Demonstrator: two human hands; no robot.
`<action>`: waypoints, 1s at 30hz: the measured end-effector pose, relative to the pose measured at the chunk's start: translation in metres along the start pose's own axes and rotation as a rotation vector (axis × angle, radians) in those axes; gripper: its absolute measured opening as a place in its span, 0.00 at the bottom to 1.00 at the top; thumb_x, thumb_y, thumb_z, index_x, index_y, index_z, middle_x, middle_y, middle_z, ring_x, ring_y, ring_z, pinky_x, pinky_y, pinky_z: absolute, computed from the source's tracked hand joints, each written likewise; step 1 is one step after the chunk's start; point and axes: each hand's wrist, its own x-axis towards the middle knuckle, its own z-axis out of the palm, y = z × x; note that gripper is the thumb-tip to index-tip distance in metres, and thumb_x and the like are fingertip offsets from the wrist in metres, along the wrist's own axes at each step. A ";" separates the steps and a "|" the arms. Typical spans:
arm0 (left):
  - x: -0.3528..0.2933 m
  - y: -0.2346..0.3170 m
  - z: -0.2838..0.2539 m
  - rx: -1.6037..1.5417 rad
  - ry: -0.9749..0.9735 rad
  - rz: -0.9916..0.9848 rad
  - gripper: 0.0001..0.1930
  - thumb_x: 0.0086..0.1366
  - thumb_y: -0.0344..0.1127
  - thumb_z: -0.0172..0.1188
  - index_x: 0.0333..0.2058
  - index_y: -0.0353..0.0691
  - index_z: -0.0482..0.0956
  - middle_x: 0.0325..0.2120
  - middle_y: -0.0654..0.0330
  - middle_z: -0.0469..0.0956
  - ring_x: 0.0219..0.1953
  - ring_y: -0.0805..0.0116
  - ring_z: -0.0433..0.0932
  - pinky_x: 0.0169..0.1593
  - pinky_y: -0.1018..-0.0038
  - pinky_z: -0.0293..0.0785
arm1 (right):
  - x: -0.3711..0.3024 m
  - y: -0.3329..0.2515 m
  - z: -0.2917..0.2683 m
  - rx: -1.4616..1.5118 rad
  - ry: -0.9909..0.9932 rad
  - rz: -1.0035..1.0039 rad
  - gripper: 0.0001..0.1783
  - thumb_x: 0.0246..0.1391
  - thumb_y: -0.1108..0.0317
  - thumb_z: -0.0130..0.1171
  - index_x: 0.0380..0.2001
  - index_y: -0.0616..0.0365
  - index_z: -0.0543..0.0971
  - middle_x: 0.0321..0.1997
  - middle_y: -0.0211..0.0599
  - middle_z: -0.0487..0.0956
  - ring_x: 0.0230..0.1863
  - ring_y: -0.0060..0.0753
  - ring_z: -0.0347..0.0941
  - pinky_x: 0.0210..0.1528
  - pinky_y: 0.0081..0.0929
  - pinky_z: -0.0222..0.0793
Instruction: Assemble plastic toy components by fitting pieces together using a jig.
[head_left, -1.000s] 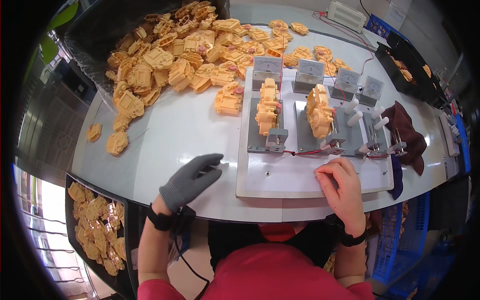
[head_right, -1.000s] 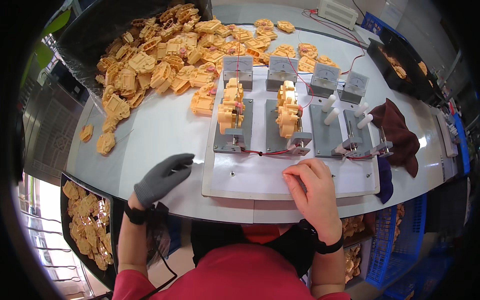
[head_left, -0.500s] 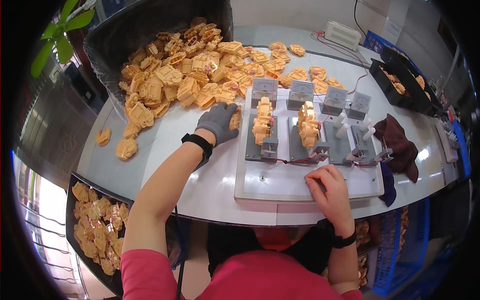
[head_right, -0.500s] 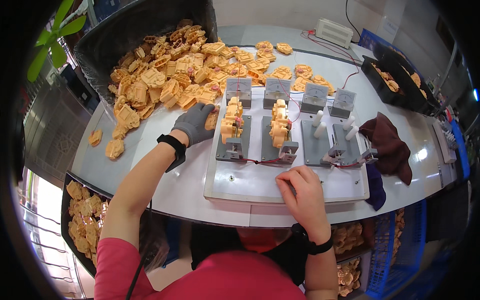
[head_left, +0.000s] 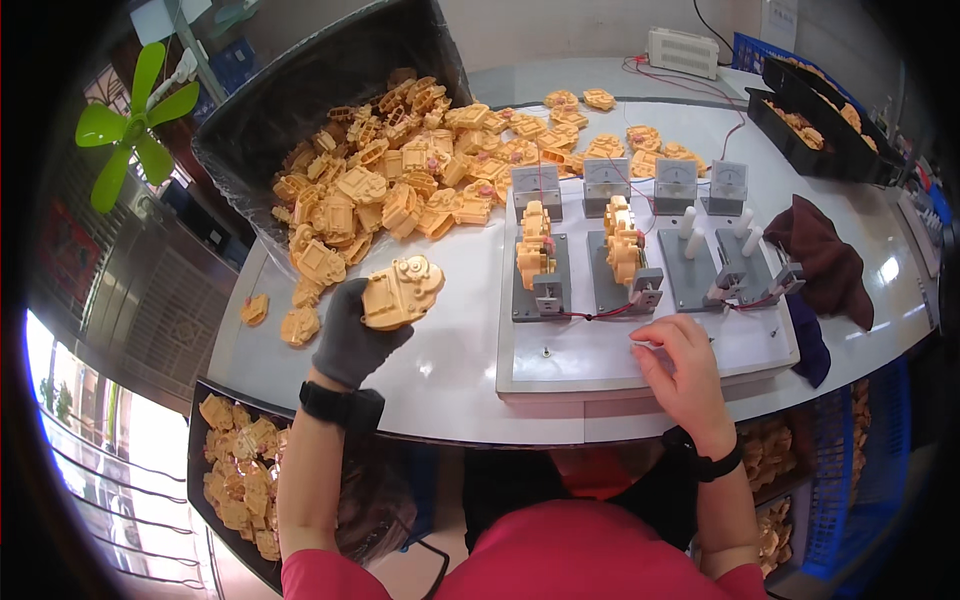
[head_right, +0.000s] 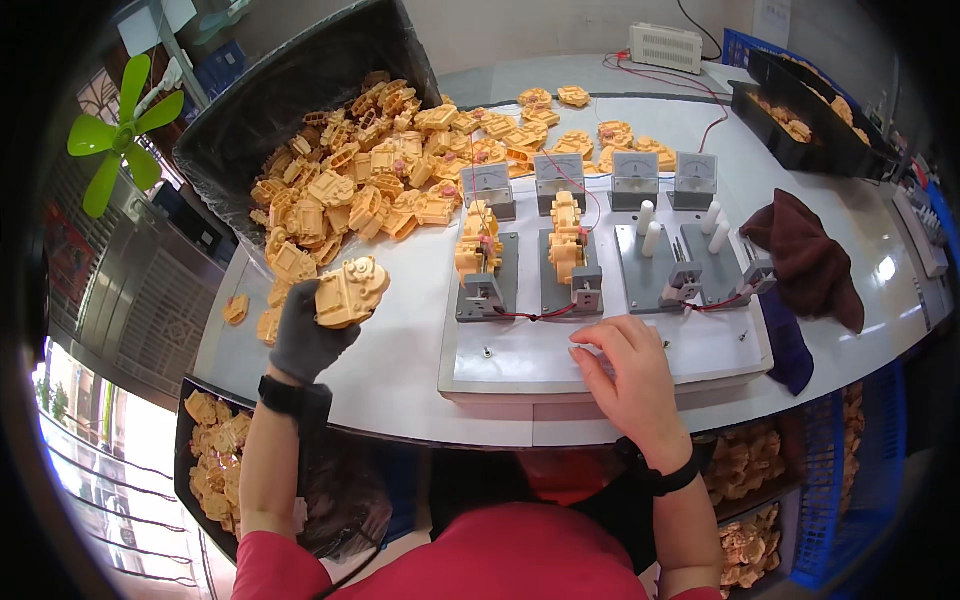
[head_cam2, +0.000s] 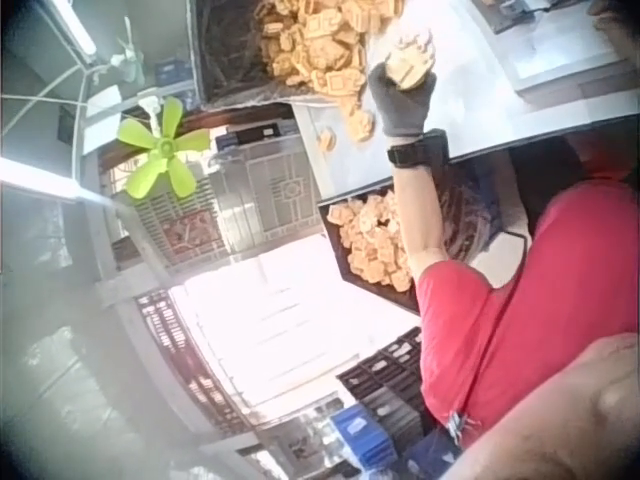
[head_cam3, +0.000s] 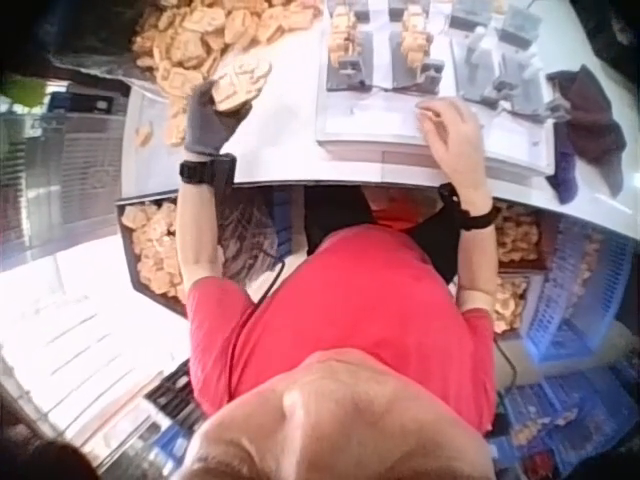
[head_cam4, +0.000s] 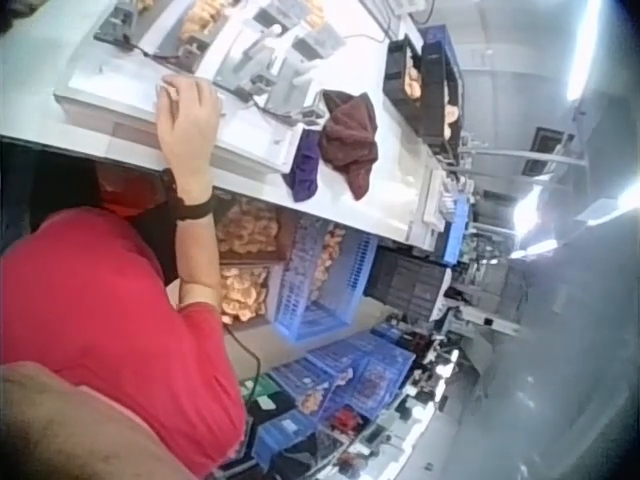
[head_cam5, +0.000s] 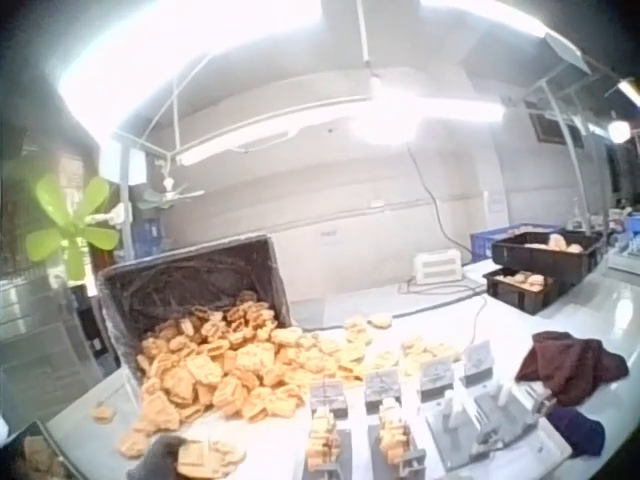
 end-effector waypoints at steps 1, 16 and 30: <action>-0.003 0.022 -0.004 -0.042 0.001 -0.002 0.37 0.47 0.23 0.77 0.52 0.36 0.62 0.47 0.53 0.77 0.50 0.65 0.79 0.51 0.69 0.77 | -0.003 -0.001 -0.001 0.041 0.012 -0.027 0.08 0.54 0.71 0.63 0.38 0.57 0.80 0.39 0.36 0.78 0.39 0.40 0.74 0.44 0.34 0.67; 0.064 0.191 0.102 0.033 -0.493 0.463 0.23 0.76 0.40 0.46 0.64 0.32 0.62 0.61 0.52 0.67 0.60 0.61 0.72 0.56 0.70 0.76 | -0.030 -0.025 -0.031 1.158 0.082 0.344 0.29 0.68 0.66 0.53 0.67 0.60 0.56 0.58 0.36 0.73 0.53 0.21 0.70 0.54 0.23 0.68; 0.082 0.279 0.125 -0.589 -0.529 -0.023 0.33 0.68 0.30 0.59 0.69 0.40 0.56 0.56 0.52 0.69 0.53 0.65 0.73 0.57 0.68 0.71 | -0.022 0.001 -0.072 0.358 0.542 0.078 0.27 0.54 0.73 0.66 0.57 0.58 0.69 0.51 0.37 0.77 0.49 0.27 0.74 0.49 0.25 0.68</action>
